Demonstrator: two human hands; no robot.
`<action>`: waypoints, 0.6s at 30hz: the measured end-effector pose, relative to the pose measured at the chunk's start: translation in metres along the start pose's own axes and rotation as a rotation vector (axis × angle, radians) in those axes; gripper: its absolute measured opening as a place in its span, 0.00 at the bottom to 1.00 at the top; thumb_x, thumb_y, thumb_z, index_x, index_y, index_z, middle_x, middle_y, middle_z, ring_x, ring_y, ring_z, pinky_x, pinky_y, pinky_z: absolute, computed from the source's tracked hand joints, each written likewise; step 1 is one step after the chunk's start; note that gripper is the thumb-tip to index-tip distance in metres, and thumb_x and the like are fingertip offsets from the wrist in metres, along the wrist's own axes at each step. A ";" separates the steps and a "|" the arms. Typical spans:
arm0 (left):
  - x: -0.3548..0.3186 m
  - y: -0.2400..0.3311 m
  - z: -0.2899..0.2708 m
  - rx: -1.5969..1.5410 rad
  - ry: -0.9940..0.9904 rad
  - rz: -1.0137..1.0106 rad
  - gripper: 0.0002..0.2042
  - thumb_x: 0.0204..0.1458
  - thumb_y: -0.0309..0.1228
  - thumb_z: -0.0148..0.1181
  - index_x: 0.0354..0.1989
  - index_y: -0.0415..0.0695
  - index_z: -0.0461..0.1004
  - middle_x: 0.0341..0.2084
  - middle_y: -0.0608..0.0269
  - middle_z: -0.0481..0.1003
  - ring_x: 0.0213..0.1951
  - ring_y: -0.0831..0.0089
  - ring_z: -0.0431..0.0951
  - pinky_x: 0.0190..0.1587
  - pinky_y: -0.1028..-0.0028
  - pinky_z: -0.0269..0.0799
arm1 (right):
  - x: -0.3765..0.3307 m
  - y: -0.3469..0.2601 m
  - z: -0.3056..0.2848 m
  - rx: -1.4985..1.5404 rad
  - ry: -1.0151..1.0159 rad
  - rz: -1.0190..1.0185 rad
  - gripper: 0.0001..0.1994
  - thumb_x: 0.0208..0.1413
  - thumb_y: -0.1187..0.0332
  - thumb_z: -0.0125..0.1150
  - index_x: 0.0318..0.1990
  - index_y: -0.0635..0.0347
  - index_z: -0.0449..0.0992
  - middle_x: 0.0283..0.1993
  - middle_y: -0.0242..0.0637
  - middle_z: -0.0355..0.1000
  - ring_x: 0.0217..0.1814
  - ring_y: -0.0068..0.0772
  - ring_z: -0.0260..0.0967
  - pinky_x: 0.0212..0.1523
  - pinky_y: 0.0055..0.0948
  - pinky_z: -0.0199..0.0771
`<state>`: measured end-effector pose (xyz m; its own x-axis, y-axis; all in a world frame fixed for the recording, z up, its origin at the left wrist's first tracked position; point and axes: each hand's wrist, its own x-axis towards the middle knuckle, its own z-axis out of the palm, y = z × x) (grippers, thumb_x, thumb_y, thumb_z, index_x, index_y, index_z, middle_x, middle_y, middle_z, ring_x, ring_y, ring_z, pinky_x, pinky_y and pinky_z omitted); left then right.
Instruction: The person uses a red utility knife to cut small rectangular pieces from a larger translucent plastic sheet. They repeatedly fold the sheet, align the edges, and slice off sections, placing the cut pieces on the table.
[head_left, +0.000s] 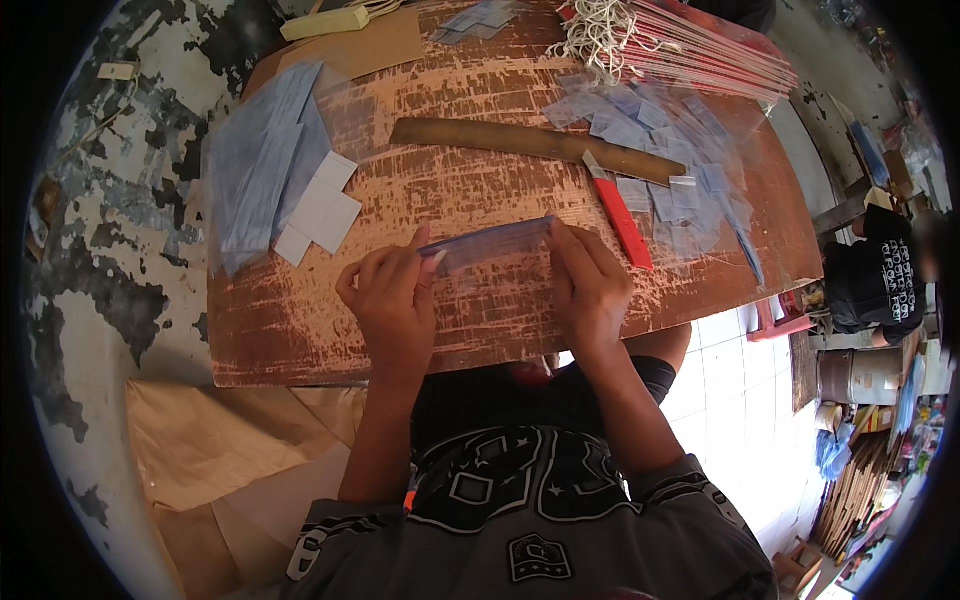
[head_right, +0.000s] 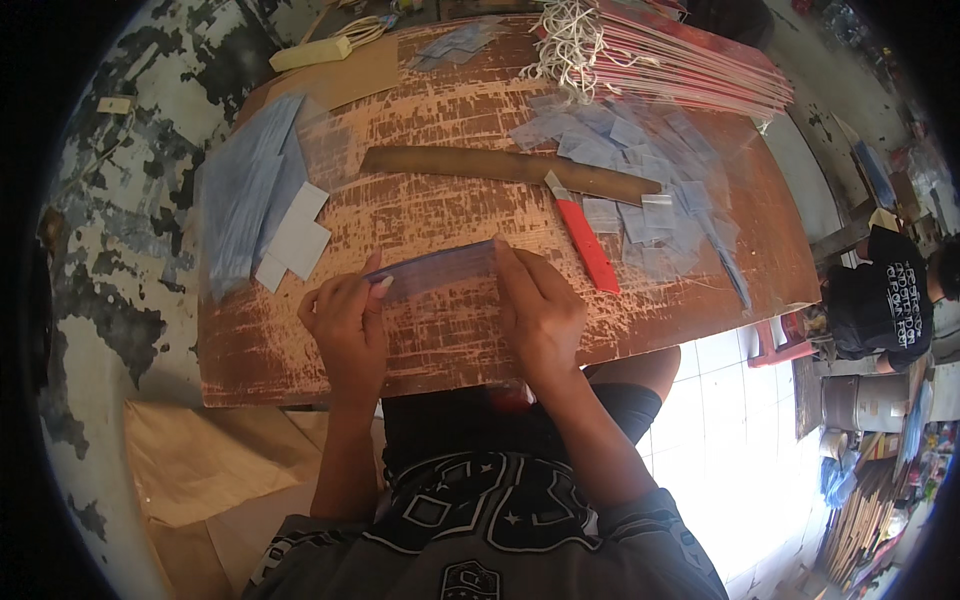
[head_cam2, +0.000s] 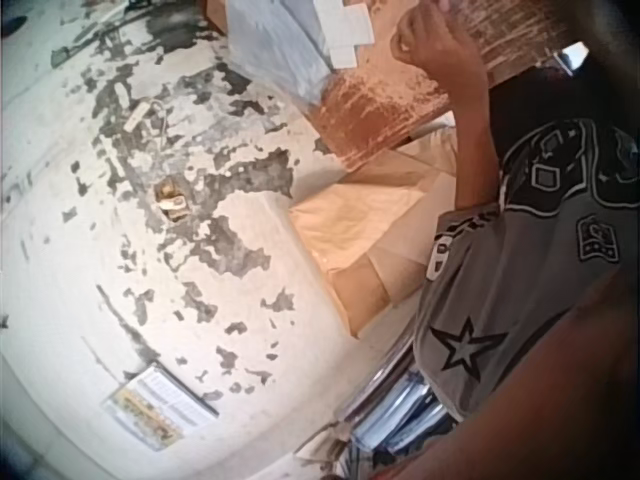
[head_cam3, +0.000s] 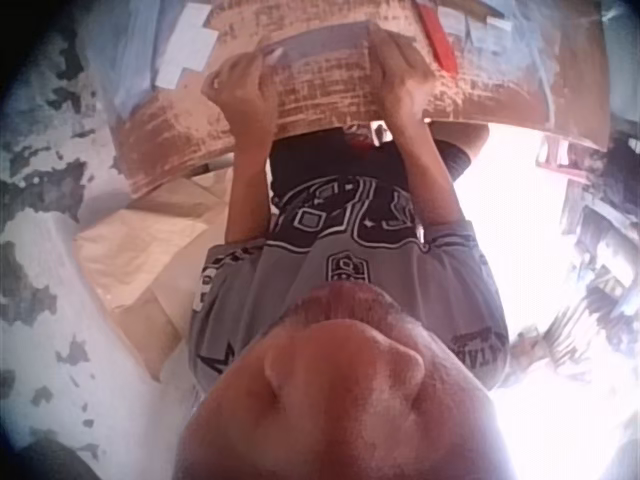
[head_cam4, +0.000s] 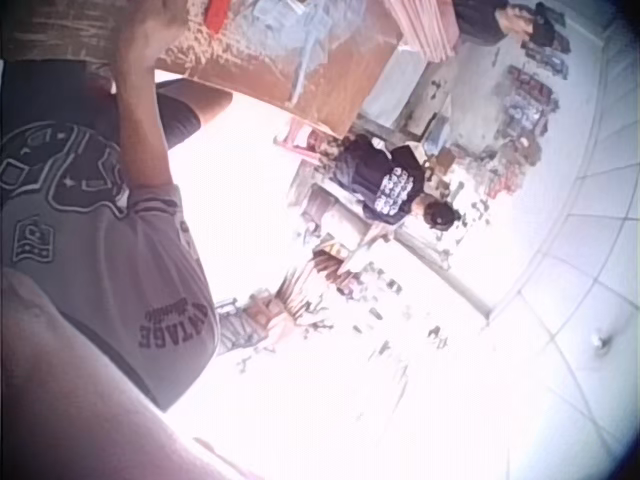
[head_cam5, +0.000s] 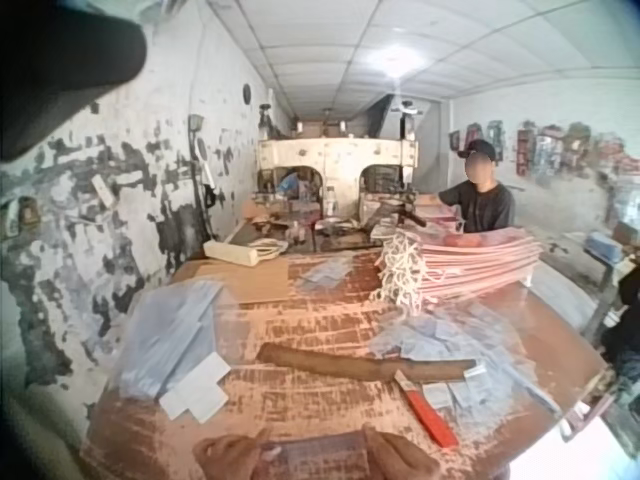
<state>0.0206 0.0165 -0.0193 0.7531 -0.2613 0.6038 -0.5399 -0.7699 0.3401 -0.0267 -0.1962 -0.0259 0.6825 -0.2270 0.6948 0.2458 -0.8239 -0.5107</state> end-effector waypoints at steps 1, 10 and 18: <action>0.001 0.000 0.000 -0.007 -0.005 0.001 0.16 0.63 0.30 0.63 0.59 0.45 0.81 0.36 0.63 0.81 0.46 0.68 0.78 0.61 0.63 0.56 | 0.000 0.001 0.000 0.001 0.002 -0.002 0.13 0.56 0.84 0.65 0.50 0.68 0.82 0.44 0.49 0.81 0.41 0.46 0.83 0.40 0.35 0.82; 0.005 -0.007 -0.001 -0.107 -0.040 0.045 0.16 0.64 0.31 0.61 0.58 0.42 0.81 0.40 0.59 0.82 0.47 0.64 0.78 0.60 0.62 0.59 | 0.004 0.012 -0.002 0.086 -0.025 0.040 0.14 0.56 0.79 0.67 0.50 0.60 0.84 0.43 0.43 0.81 0.40 0.44 0.82 0.38 0.37 0.82; 0.002 -0.010 0.001 -0.139 -0.031 0.018 0.15 0.62 0.32 0.64 0.56 0.43 0.81 0.41 0.58 0.82 0.48 0.62 0.78 0.61 0.62 0.59 | 0.011 0.013 -0.006 0.183 -0.092 0.107 0.10 0.58 0.77 0.67 0.48 0.61 0.84 0.43 0.43 0.81 0.40 0.45 0.82 0.39 0.35 0.81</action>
<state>0.0279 0.0226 -0.0220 0.7530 -0.2935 0.5889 -0.5985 -0.6776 0.4274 -0.0198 -0.2123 -0.0221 0.7689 -0.2528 0.5873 0.2839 -0.6881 -0.6678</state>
